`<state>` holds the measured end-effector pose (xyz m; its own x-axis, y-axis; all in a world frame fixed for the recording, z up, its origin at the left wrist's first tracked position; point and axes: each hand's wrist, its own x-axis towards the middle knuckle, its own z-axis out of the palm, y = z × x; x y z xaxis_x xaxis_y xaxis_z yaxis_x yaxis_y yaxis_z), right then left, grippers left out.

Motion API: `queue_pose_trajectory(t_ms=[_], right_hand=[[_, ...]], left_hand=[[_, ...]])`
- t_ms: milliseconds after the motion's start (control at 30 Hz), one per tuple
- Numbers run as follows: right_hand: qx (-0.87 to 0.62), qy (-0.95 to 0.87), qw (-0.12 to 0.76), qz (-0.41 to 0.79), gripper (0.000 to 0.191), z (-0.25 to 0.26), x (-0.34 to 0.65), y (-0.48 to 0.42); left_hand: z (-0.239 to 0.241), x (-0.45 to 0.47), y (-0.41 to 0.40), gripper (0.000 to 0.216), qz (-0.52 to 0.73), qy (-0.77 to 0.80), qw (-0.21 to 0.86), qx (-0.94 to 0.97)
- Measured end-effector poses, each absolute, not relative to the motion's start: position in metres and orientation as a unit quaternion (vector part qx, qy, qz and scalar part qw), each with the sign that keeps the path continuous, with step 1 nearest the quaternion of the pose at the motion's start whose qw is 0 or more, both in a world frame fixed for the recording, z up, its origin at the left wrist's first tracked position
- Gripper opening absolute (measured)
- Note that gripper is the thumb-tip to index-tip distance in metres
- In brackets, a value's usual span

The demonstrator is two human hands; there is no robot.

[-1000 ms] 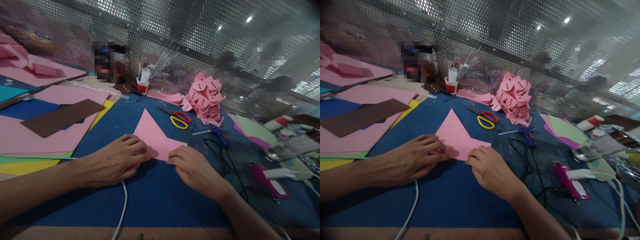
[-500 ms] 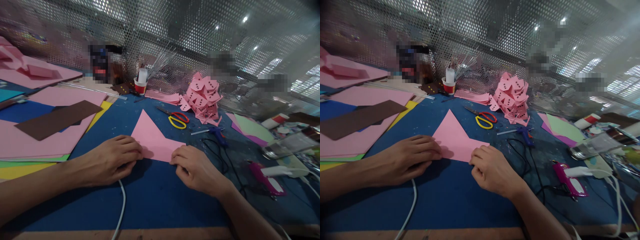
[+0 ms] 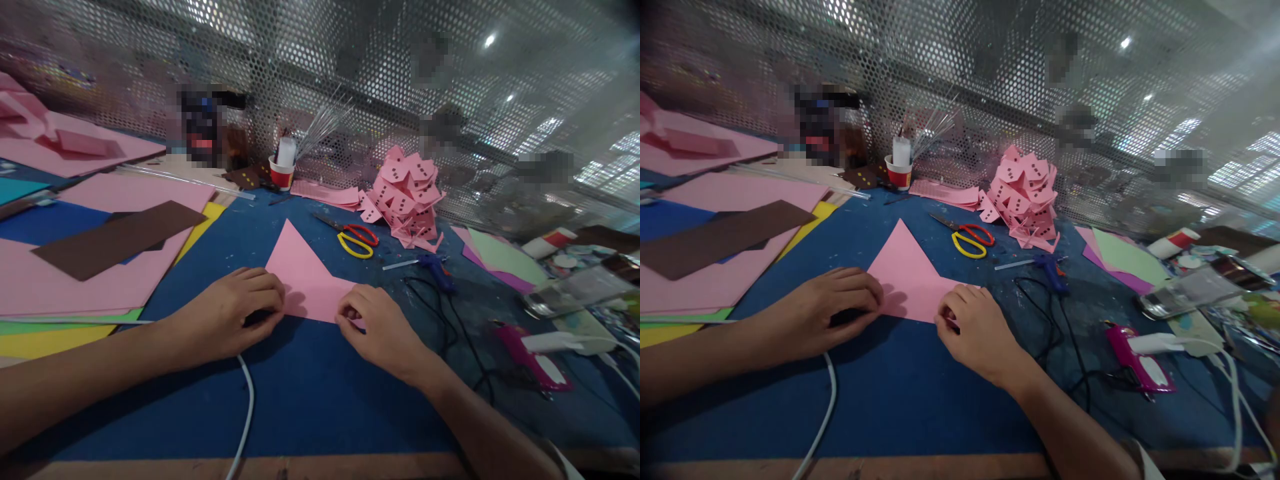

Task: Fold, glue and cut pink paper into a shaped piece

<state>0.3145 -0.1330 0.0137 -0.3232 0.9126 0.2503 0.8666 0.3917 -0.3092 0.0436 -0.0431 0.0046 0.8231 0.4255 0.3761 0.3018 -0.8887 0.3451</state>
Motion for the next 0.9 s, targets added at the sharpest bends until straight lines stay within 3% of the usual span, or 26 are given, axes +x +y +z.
queue_pose_trajectory(t_ms=[533,900], right_hand=[[-0.597,-0.779,0.177,0.070,0.013,0.007,0.306,-0.132],[-0.604,-0.775,0.161,0.093,0.022,0.013,0.313,-0.135]], left_hand=[[-0.006,0.058,-0.048,0.003,0.200,0.310,0.115,0.922],[-0.010,0.054,-0.042,0.012,0.192,0.308,0.166,0.917]])
